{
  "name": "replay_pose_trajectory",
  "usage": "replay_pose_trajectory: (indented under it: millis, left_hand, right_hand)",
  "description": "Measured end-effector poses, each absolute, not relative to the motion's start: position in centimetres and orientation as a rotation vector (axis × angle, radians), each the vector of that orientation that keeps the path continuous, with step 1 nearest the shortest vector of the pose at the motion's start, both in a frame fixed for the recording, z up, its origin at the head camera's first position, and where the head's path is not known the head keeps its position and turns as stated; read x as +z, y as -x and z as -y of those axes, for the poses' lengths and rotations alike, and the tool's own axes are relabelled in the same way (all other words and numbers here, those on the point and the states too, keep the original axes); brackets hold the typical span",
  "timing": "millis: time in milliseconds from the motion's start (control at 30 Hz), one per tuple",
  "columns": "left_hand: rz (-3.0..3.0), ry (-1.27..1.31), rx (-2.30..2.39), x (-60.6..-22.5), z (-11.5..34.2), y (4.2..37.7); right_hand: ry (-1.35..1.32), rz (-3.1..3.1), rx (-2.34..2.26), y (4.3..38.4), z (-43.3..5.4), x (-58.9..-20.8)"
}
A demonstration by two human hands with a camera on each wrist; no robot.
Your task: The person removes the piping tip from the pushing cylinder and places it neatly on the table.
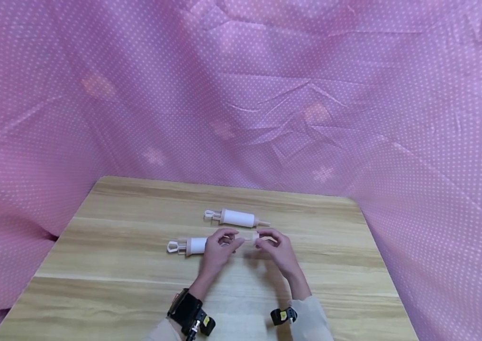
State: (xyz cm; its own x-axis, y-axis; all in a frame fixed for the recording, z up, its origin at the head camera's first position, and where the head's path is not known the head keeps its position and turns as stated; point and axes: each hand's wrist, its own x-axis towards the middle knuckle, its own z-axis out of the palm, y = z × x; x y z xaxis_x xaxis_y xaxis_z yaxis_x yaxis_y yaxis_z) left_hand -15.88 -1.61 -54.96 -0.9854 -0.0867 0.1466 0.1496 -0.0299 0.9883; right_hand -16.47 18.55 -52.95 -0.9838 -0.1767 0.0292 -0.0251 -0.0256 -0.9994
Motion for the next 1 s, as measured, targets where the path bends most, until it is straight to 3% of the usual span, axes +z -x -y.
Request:
replay_pose_trajectory:
  millis: [1000]
  left_hand:
    - [2.369, -0.275, -1.826, -56.1, -3.6, 15.9]
  right_hand:
    - [-0.029, -2.287, -2.141, 16.4, -21.5, -55.2]
